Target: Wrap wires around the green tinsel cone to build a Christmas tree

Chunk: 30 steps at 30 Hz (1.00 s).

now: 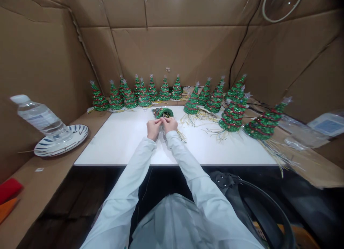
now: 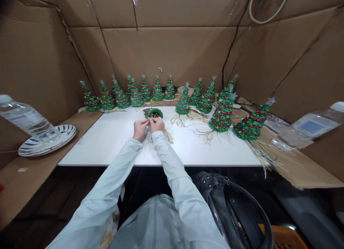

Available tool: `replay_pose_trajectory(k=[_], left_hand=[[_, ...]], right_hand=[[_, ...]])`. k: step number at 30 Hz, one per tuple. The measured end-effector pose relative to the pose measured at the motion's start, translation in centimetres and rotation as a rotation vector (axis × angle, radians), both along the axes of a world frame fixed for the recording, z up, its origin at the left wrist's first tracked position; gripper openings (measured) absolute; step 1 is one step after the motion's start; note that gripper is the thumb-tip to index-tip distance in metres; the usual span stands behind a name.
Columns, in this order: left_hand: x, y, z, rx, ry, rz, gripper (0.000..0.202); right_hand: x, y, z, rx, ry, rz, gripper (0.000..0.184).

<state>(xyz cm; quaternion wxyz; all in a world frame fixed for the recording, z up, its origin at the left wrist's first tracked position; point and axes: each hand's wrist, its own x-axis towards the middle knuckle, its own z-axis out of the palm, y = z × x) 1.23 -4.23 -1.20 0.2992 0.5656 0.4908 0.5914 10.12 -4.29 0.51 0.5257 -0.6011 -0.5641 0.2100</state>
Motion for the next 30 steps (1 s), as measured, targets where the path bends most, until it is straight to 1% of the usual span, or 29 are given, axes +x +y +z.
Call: replay_pose_trajectory(k=[5,9,12,16,18,20,26,30], left_hand=[[0.0,-0.2,0.2,-0.002,0.117,0.024,0.031],[0.4,-0.7,0.7,0.054,0.297,0.059,0.027],[1.0,-1.2,0.9,0.090,0.444,0.091,0.027],[1.9,-1.3,0.6,0.103,0.613,0.191,0.027],[2.3,-1.3,0.4,0.139,0.672,0.249,0.028],[2.6,-1.2,0.2,0.186,0.712,0.275,0.029],[2.4,-0.9,0.3,0.230,0.771,0.267,0.026],[1.7,-0.6,0.3,0.312,0.820,0.223,0.025]], right_hand=[[0.3,-0.1,-0.1,0.062,-0.013,-0.018,0.020],[0.5,0.1,-0.1,0.083,0.040,-0.031,0.019],[0.7,0.3,-0.2,0.081,0.088,-0.028,0.016],[0.8,0.3,-0.2,0.088,0.091,-0.036,0.017],[0.8,0.3,-0.3,0.107,0.084,-0.043,0.017],[0.9,0.3,-0.4,0.122,0.076,-0.055,0.017],[1.0,0.1,-0.3,0.097,0.085,-0.067,0.021],[1.3,0.4,-0.3,0.059,0.145,-0.029,0.023]])
